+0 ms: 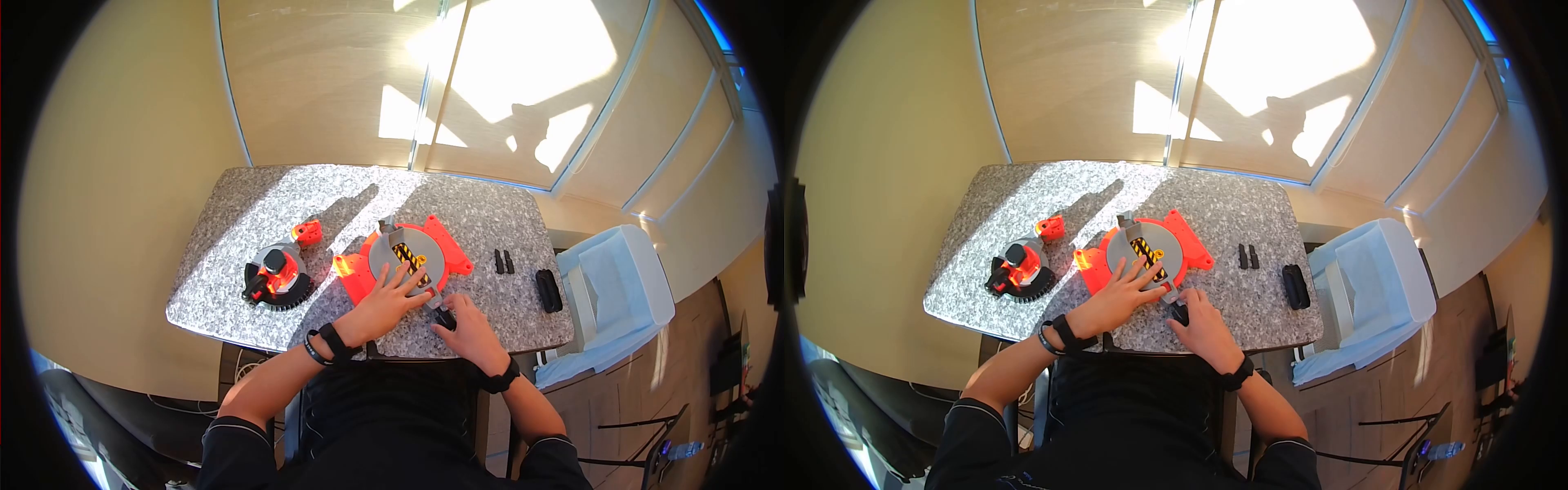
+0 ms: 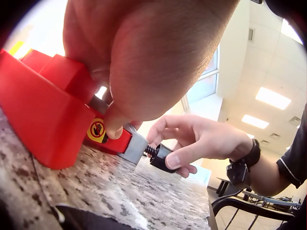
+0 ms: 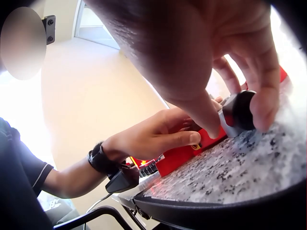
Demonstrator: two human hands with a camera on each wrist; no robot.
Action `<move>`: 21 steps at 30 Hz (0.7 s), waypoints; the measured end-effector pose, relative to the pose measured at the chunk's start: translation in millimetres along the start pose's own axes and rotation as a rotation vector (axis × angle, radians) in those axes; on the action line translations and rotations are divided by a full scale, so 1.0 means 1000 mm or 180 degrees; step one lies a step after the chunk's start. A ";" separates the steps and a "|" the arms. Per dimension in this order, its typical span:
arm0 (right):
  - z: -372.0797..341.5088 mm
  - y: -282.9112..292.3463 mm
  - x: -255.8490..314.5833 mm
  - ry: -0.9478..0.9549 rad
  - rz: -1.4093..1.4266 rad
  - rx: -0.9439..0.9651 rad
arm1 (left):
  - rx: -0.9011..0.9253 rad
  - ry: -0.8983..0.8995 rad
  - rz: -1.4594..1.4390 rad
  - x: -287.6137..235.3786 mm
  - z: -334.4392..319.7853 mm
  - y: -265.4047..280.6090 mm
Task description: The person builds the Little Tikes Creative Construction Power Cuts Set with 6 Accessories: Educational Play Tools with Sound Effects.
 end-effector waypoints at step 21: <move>-0.001 0.001 -0.001 0.0028 -0.0023 -0.0070 | -0.0021 -0.0017 0.0023 0.001 0.001 -0.002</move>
Point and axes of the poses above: each hand's wrist, its own z-axis towards the middle knuckle, its own y-axis out of the back of the hand, x = y × z, the point moved 9 cm from there along z, towards the middle knuckle, and after that the axes turned 6 degrees about y, right-handed, at the moved point
